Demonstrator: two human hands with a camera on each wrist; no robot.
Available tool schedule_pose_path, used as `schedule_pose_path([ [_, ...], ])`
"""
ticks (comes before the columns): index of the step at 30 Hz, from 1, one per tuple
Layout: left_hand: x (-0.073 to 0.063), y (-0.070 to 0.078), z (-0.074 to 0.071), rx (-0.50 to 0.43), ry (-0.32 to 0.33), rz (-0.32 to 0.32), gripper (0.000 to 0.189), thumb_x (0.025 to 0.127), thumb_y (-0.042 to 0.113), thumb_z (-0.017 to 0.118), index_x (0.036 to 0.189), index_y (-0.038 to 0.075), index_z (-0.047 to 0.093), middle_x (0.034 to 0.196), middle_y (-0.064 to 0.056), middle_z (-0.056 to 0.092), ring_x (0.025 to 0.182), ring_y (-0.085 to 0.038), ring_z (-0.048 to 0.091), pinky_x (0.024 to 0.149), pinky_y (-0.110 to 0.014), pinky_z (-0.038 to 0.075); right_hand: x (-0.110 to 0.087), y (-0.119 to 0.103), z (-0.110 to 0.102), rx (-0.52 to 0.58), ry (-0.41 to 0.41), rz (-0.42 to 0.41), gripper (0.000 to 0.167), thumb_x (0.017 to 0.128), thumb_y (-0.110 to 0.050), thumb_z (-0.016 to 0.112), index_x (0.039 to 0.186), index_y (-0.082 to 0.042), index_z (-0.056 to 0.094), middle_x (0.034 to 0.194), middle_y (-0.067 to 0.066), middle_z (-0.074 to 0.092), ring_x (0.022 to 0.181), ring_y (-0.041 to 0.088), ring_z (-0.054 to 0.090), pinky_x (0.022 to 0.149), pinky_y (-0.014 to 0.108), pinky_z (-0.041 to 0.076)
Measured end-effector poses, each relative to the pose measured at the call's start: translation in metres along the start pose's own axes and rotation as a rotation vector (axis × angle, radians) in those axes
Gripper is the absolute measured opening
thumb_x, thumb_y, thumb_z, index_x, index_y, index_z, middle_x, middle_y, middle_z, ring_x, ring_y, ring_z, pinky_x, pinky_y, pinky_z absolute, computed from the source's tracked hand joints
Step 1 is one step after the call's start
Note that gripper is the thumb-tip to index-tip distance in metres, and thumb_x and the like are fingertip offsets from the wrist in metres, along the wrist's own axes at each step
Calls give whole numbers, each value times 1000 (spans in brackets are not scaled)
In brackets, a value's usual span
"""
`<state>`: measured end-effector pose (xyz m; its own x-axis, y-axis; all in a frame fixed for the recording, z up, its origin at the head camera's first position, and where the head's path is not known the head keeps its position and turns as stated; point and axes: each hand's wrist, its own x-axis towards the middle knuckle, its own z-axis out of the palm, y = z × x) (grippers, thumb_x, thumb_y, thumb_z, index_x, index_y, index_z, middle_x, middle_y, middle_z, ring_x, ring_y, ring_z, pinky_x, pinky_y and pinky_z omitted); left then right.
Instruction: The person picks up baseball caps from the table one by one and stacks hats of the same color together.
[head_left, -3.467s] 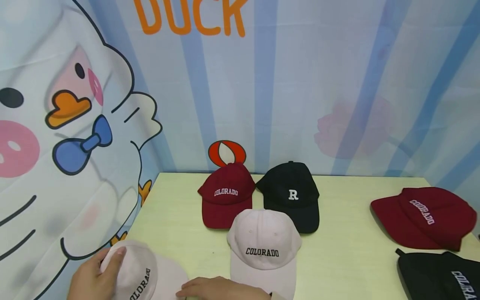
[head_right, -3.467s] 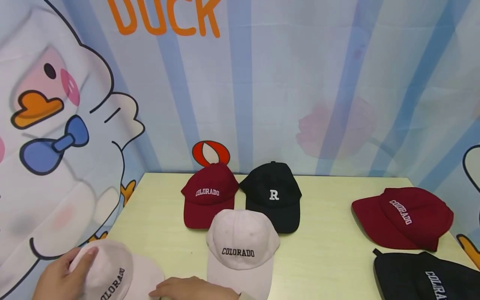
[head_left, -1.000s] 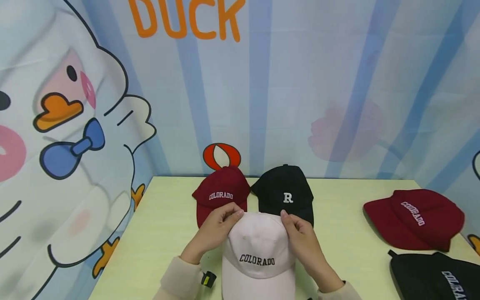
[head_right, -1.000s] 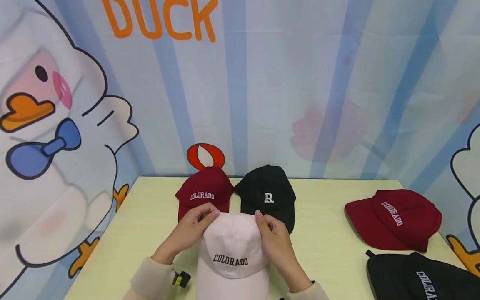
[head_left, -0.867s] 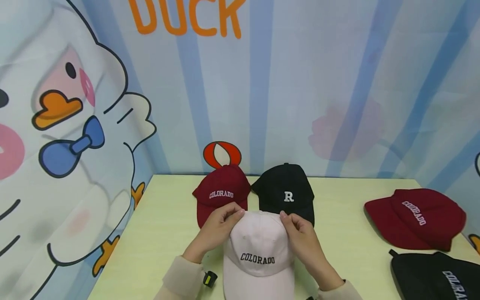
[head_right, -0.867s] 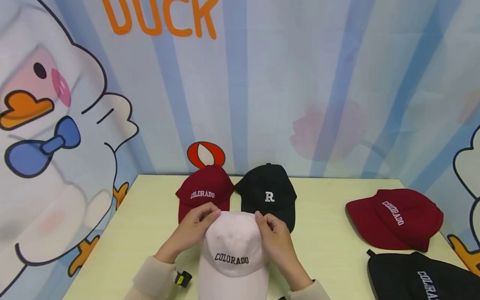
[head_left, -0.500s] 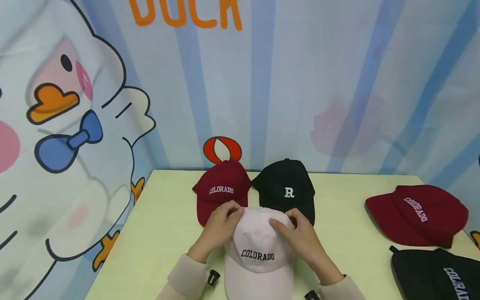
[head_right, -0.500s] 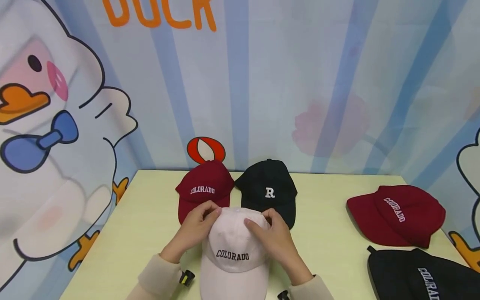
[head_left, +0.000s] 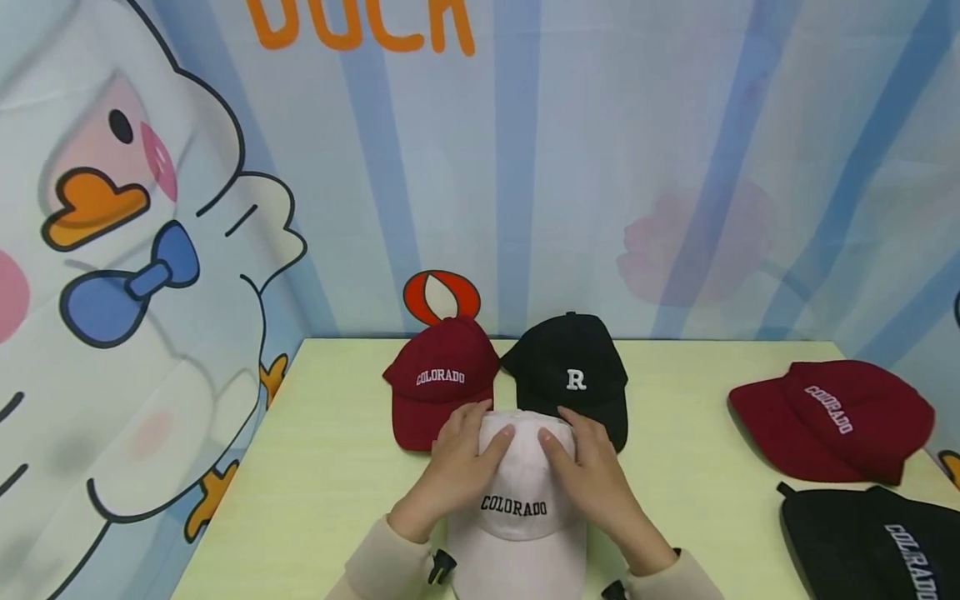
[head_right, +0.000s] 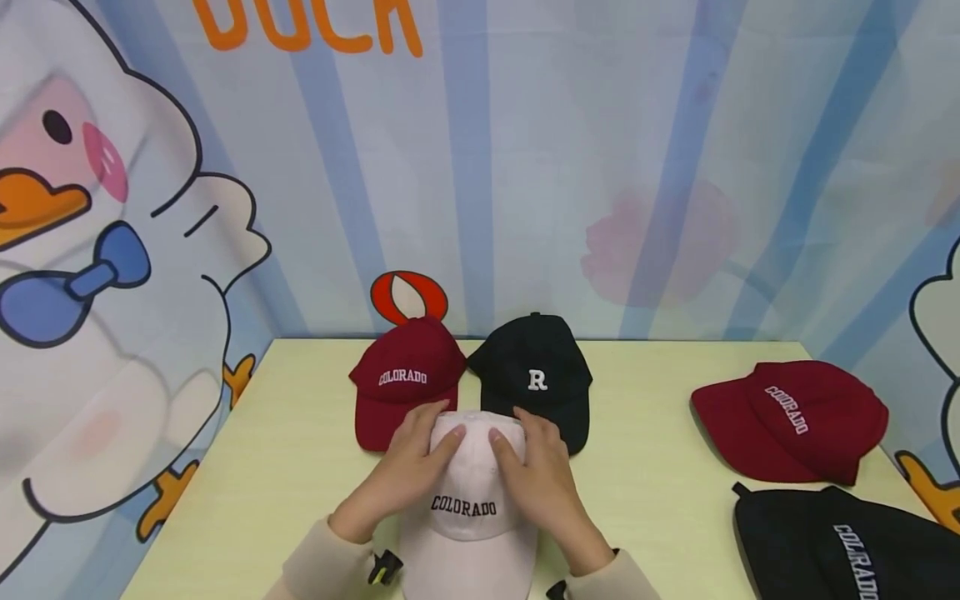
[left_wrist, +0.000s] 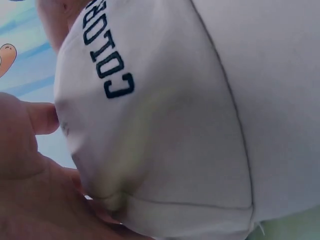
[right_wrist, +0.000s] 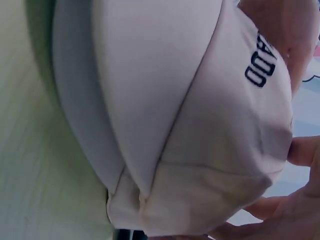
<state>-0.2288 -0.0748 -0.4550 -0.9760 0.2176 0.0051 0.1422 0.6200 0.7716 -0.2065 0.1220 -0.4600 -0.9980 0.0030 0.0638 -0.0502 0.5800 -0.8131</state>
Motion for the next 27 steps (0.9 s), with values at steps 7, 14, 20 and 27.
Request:
schedule_pose_path([
  [7,0,1,2,-78,-47,-10,74,103,48,54,160,6,31,163,-16,31,147,-39,32,109,-74,40,-3,-3,5,73,-58,-15,63,109,-35,49,159,1,35,164,26,35,153,44,32,123,64,26],
  [14,0,2,5,-93,-51,1,73,104,46,53,161,6,31,160,-15,34,144,-37,35,109,-72,41,-5,-2,10,80,-61,-2,60,110,-31,47,159,1,34,162,26,38,152,44,34,123,64,27],
  [20,1,2,7,-85,-41,16,70,105,44,54,160,7,32,156,-15,37,141,-36,37,109,-69,43,-6,-2,11,77,-29,-16,57,109,-27,49,157,2,38,157,28,43,148,45,40,120,65,31],
  [27,0,1,7,-74,-29,35,66,105,41,54,159,7,34,154,-15,39,140,-35,37,108,-67,45,-3,-2,13,118,-5,2,54,106,-25,57,154,-3,44,156,24,46,146,42,44,120,63,34],
])
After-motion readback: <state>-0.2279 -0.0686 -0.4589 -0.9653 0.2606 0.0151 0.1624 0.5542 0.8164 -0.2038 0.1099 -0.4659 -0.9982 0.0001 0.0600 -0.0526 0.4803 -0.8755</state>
